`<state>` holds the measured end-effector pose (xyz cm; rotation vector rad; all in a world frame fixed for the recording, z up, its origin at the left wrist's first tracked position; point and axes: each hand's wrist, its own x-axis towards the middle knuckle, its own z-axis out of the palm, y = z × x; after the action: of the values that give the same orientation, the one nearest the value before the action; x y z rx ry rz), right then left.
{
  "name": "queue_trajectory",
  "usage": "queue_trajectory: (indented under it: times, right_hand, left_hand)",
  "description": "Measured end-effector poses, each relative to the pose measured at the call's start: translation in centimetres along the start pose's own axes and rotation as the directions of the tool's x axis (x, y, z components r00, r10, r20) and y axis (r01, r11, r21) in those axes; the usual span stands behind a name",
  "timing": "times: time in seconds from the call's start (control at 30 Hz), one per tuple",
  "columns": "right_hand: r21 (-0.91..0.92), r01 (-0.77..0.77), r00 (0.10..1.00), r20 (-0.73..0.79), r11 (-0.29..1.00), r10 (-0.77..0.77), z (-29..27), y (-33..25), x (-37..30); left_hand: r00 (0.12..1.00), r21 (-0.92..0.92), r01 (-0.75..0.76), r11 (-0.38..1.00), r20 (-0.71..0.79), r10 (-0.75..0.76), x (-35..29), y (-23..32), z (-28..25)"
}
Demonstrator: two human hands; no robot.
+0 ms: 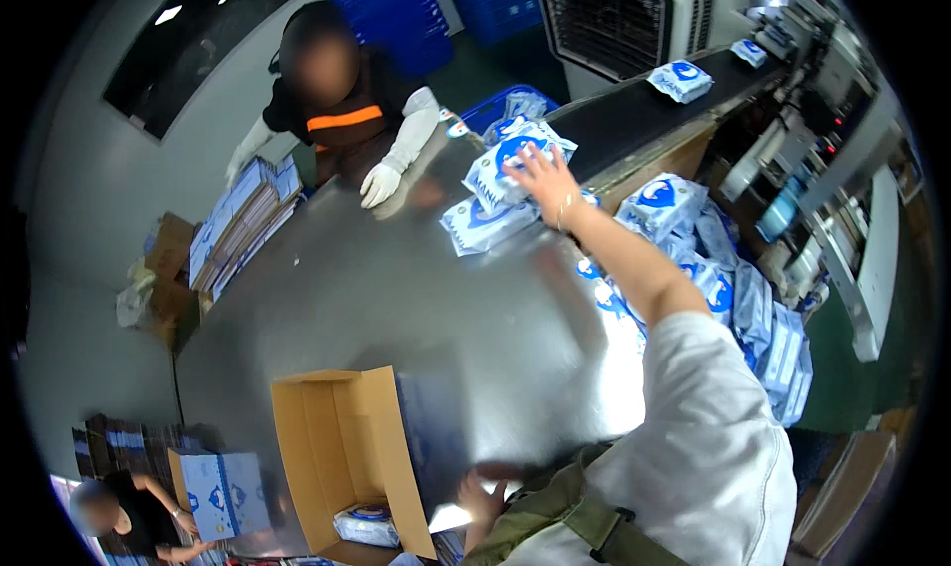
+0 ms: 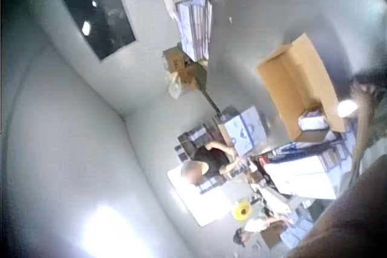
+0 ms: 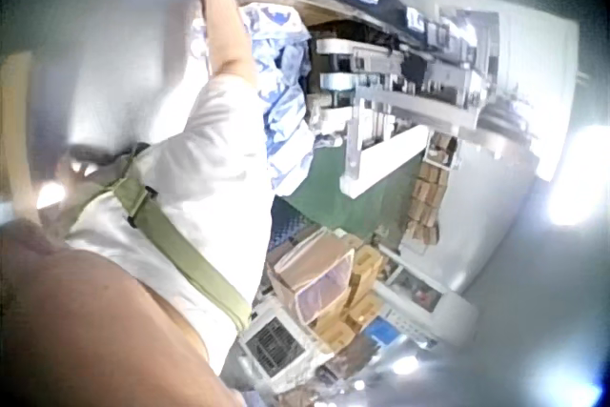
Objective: The person packs blue packages into cardboard boxes, placing the packages in rows inside the boxes and then moving the filled boxes aside.
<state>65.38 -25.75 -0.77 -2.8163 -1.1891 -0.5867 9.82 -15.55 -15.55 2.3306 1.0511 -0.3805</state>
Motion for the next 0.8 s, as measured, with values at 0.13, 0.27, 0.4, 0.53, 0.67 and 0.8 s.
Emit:
queue_trajectory:
  times: [0.13,0.27,0.4,0.53,0.67,0.8]
  right_hand:
    - [0.008,0.169,0.88,0.449,0.986,-0.155,2.1,-0.8,9.2]
    - [0.235,-0.004,0.871,0.477,0.972,-0.112,4.9,-4.4,12.0]
    - [0.232,0.02,0.872,0.471,0.973,-0.13,5.0,-5.9,9.0]
    - [0.398,0.165,0.805,0.474,0.902,-0.357,1.8,-10.7,0.6]
    - [0.421,0.19,0.92,0.238,0.887,-0.31,-4.8,-14.6,-16.5]
    - [0.277,0.295,0.948,0.032,0.914,-0.316,-8.3,-18.3,-31.7]
  left_hand:
    - [0.97,-0.042,0.241,0.97,-0.005,-0.241,-3.8,-1.0,-0.7]
    - [0.991,-0.204,0.128,0.971,-0.009,-0.133,-3.7,-4.4,2.4]
    - [0.985,-0.243,-0.083,0.966,-0.169,0.042,-2.2,-3.6,2.8]
    - [0.989,-0.274,-0.127,0.953,-0.107,0.101,-1.0,-3.8,1.4]
    - [0.982,-0.456,-0.182,0.871,-0.048,0.181,-2.4,-3.4,0.4]
    - [0.952,-0.639,-0.197,0.744,0.057,0.301,-3.5,-8.1,1.6]
